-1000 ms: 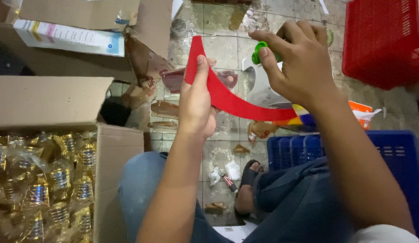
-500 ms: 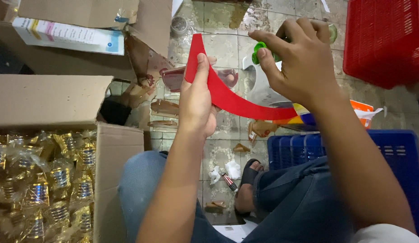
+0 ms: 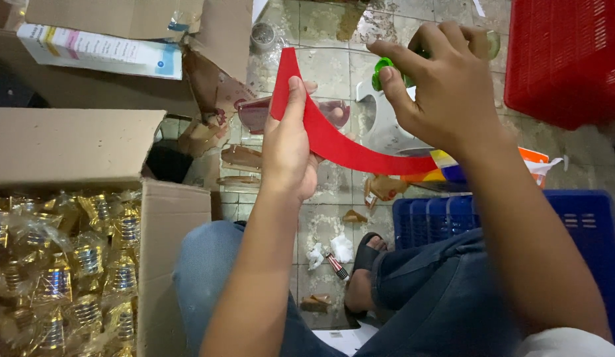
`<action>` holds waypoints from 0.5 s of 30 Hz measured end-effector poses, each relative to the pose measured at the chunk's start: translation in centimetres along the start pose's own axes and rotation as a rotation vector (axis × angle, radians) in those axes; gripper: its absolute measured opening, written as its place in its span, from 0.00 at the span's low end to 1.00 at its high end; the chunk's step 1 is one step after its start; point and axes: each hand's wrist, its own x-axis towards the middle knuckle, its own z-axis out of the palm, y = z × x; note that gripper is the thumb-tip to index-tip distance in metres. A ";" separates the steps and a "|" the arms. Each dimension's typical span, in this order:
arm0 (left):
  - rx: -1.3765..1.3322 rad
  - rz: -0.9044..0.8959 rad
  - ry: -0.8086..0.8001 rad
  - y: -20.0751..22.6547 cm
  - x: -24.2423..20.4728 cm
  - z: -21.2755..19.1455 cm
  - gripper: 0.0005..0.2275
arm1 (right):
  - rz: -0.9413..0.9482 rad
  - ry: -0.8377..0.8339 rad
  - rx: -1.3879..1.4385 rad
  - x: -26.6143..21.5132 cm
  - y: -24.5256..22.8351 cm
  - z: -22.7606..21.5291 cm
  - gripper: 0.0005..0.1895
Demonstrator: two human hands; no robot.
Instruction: Cleaning red plastic trophy components with a cloth and assembling them onto bases.
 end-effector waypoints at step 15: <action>0.002 0.004 -0.013 0.1 0.1 -0.2 0.19 | 0.020 -0.024 -0.055 -1.2 0.6 0.2 0.18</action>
